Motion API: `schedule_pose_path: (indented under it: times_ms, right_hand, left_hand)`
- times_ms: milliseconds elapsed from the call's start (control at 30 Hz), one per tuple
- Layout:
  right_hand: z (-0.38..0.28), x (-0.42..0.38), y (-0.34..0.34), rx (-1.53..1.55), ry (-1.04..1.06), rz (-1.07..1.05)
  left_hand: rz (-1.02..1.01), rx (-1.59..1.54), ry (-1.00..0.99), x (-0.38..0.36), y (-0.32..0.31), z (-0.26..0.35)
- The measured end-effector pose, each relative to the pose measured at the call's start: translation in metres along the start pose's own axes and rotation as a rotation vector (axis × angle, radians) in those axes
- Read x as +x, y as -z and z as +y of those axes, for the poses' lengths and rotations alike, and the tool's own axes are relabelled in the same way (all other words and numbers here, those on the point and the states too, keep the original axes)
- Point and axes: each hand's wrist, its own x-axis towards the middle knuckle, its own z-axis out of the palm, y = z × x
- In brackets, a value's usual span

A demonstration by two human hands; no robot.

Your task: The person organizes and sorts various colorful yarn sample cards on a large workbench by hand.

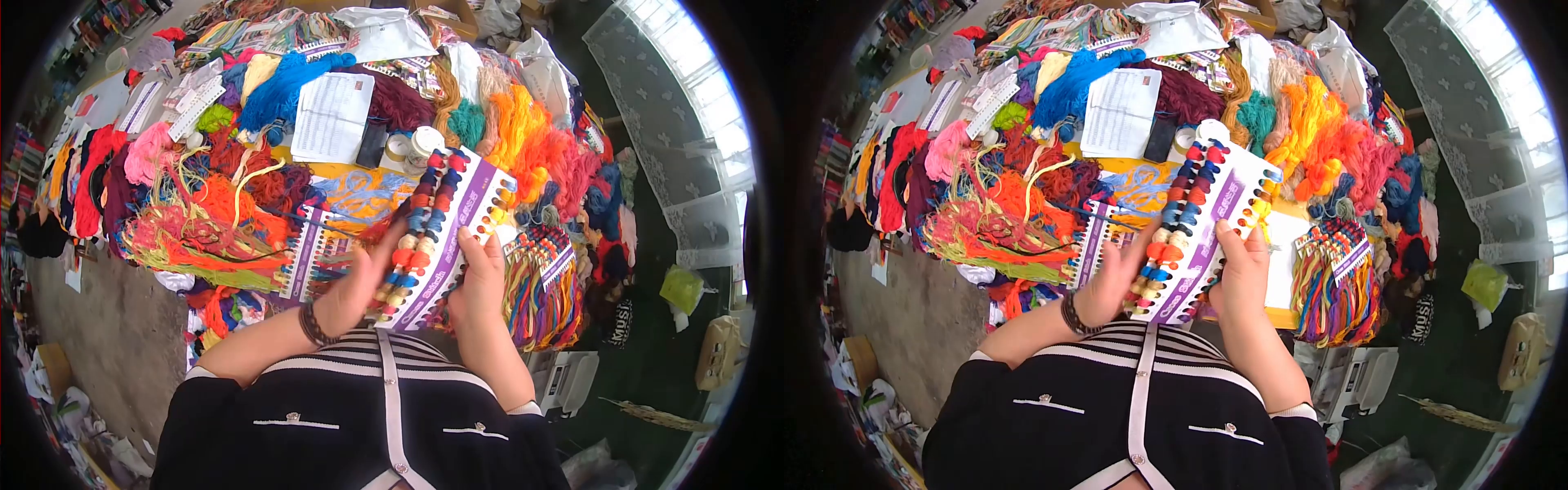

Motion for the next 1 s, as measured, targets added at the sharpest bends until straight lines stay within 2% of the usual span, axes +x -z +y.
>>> schedule_pose_path:
  times_ms: [67, 133, 167, 200, 233, 267, 300, 333, 367, 400, 433, 500, 600, 667, 700, 733, 767, 800, 833, 900, 933, 967, 1000]
  right_hand:
    - [0.003, 0.001, 0.004, -0.002, -0.034, 0.018]
    - [0.009, 0.006, 0.014, -0.010, -0.036, 0.042]
    - [0.009, 0.007, 0.022, -0.014, -0.021, 0.045]
    - [0.004, 0.008, 0.024, -0.007, 0.028, 0.060]
    - [0.002, 0.012, 0.038, -0.025, 0.067, 0.056]
    - [-0.004, 0.015, 0.047, -0.017, 0.089, 0.067]
    - [-0.006, 0.018, 0.062, -0.044, 0.117, 0.118]
    - [-0.009, 0.018, 0.070, -0.056, 0.145, 0.142]
    - [-0.013, 0.016, 0.078, -0.072, 0.136, 0.153]
    - [-0.013, 0.016, 0.087, -0.091, 0.136, 0.210]
    - [-0.015, 0.015, 0.086, -0.119, 0.122, 0.262]
    - [-0.012, 0.013, 0.091, -0.145, 0.115, 0.305]
    - [-0.012, 0.011, 0.094, -0.180, 0.096, 0.318]
    - [-0.013, 0.010, 0.091, -0.163, 0.078, 0.329]
    - [-0.012, 0.011, 0.094, -0.166, 0.071, 0.310]
    - [-0.012, 0.012, 0.093, -0.170, 0.058, 0.295]
    - [-0.012, 0.012, 0.091, -0.172, 0.047, 0.278]
    - [-0.006, 0.015, 0.094, -0.168, 0.052, 0.249]
    - [-0.001, 0.016, 0.092, -0.156, 0.019, 0.208]
    - [0.013, 0.020, 0.088, -0.142, -0.081, 0.139]
    - [0.020, 0.022, 0.080, -0.154, -0.145, 0.131]
    - [0.027, 0.025, 0.077, -0.203, -0.243, 0.121]
    - [0.038, 0.029, 0.075, -0.207, -0.273, 0.026]
  left_hand:
    - [-0.039, -0.176, 0.184, -0.011, 0.007, -0.039]
    - [-0.094, -0.328, 0.368, -0.010, 0.014, -0.036]
    - [-0.003, -0.136, 0.394, -0.010, 0.016, -0.032]
    - [-0.071, 0.438, -0.010, -0.007, 0.044, -0.071]
    - [0.142, 0.473, 0.089, -0.007, 0.057, -0.082]
    - [0.283, 0.786, 0.099, -0.007, 0.090, -0.105]
    - [0.442, 0.951, 0.059, -0.008, 0.125, -0.123]
    - [0.682, 1.118, 0.133, -0.016, 0.139, -0.112]
    - [0.732, 1.277, 0.275, -0.026, 0.188, -0.136]
    - [0.943, 1.366, 0.297, -0.035, 0.213, -0.157]
    - [0.936, 1.365, 0.303, -0.039, 0.223, -0.159]
    - [0.895, 1.216, 0.486, -0.039, 0.236, -0.162]
    - [0.637, 1.299, 0.642, -0.022, 0.231, -0.145]
    - [0.508, 1.350, 0.328, -0.008, 0.223, -0.108]
    - [0.534, 1.208, 0.296, 0.000, 0.219, -0.081]
    - [0.592, 0.873, 0.327, 0.003, 0.196, -0.037]
    - [0.635, 0.218, 0.018, 0.003, 0.190, -0.031]
    - [0.624, -0.126, -0.003, -0.004, 0.190, -0.026]
    - [0.677, -0.205, -0.014, -0.009, 0.193, -0.037]
    - [0.719, -0.341, 0.153, -0.023, 0.229, -0.118]
    - [0.842, -0.201, 0.270, -0.031, 0.232, -0.141]
    - [0.785, -0.177, 0.244, -0.033, 0.219, -0.137]
    - [0.763, -0.182, 0.238, -0.032, 0.209, -0.131]
